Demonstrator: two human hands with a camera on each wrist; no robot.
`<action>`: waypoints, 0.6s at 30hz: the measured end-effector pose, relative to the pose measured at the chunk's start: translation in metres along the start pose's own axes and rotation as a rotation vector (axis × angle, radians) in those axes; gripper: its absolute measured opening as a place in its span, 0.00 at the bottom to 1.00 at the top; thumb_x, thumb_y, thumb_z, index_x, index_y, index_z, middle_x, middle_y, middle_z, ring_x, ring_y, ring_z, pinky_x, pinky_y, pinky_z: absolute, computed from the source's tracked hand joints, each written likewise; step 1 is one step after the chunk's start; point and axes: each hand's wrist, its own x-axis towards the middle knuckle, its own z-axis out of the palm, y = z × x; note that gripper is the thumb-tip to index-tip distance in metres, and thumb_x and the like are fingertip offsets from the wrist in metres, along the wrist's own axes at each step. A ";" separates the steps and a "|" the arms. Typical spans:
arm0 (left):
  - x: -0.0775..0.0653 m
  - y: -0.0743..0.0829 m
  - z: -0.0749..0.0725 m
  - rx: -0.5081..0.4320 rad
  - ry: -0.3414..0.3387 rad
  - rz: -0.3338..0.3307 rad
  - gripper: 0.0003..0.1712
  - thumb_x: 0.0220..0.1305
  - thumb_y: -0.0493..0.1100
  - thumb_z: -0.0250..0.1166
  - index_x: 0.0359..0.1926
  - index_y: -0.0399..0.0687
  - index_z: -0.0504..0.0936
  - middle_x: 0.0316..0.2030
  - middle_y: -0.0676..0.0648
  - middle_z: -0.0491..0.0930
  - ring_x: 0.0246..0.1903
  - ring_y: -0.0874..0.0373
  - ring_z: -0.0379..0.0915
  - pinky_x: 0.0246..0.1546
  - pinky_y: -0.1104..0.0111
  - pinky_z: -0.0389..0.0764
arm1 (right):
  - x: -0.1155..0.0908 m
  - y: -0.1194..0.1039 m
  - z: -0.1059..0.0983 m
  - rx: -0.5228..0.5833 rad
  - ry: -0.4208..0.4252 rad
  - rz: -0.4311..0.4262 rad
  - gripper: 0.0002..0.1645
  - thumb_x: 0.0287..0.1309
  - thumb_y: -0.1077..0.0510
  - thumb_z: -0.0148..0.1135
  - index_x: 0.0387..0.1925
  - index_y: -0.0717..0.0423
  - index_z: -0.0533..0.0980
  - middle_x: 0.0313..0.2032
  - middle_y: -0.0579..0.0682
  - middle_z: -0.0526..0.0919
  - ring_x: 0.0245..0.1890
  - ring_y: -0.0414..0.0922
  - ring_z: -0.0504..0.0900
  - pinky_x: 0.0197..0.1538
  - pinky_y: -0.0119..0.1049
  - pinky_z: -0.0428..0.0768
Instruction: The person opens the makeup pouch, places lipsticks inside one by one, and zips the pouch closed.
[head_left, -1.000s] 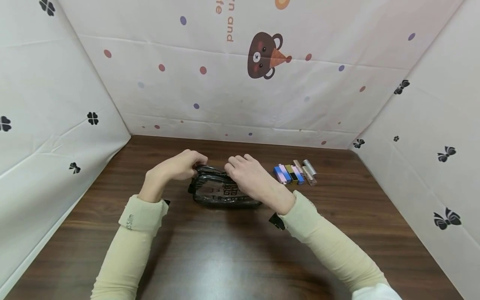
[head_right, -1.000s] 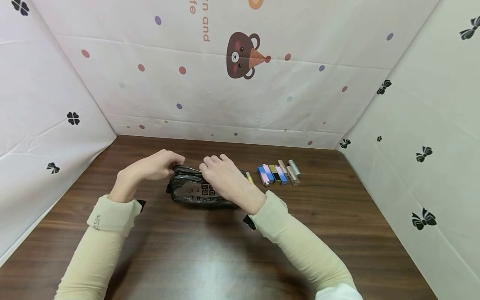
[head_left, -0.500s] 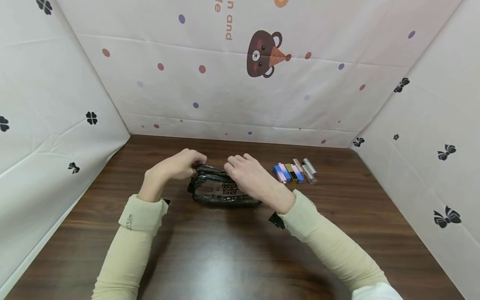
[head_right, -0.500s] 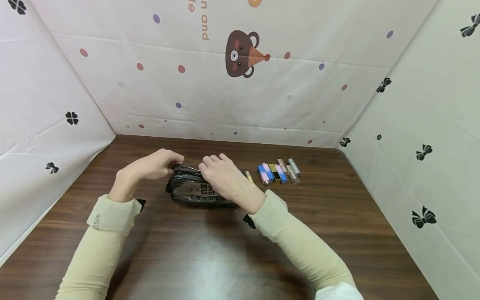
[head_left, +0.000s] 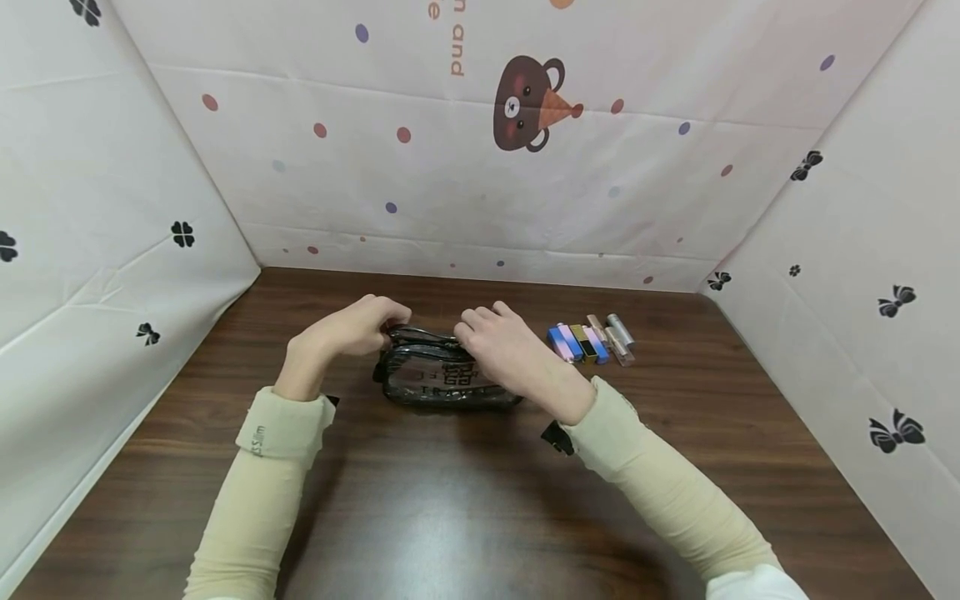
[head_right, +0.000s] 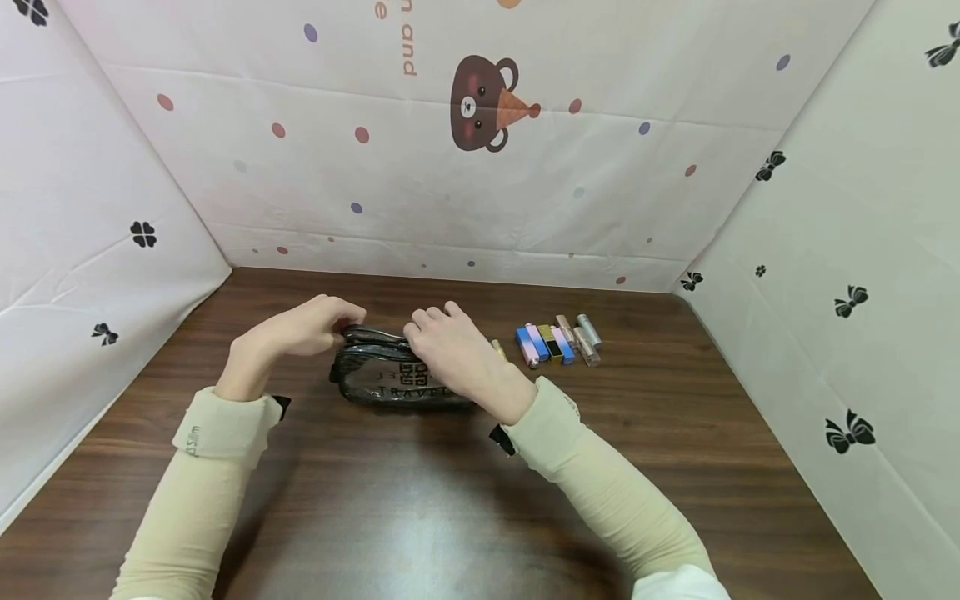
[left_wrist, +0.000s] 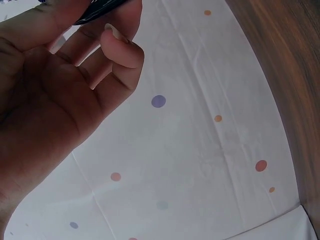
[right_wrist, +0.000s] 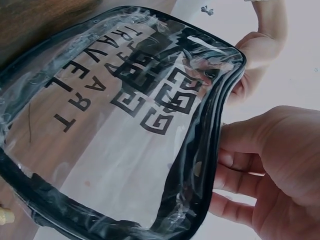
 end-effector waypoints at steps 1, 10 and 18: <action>0.000 0.000 0.000 0.000 -0.002 -0.006 0.16 0.44 0.19 0.52 0.20 0.44 0.63 0.19 0.54 0.53 0.23 0.61 0.51 0.29 0.67 0.58 | 0.000 0.001 0.000 -0.001 0.001 0.002 0.09 0.55 0.67 0.63 0.36 0.53 0.79 0.33 0.47 0.78 0.34 0.45 0.76 0.38 0.38 0.66; 0.001 -0.001 -0.001 0.004 -0.013 -0.023 0.18 0.46 0.18 0.56 0.21 0.42 0.61 0.20 0.53 0.51 0.23 0.60 0.49 0.30 0.66 0.57 | -0.001 0.002 -0.002 -0.003 -0.002 0.013 0.06 0.58 0.66 0.62 0.35 0.52 0.79 0.31 0.47 0.78 0.34 0.44 0.77 0.40 0.38 0.66; 0.001 -0.001 0.000 -0.007 -0.013 -0.025 0.17 0.47 0.18 0.55 0.21 0.42 0.61 0.20 0.53 0.51 0.23 0.59 0.48 0.29 0.66 0.56 | -0.001 0.002 -0.002 -0.005 -0.013 0.012 0.07 0.58 0.66 0.62 0.36 0.52 0.79 0.31 0.46 0.78 0.34 0.44 0.77 0.39 0.38 0.66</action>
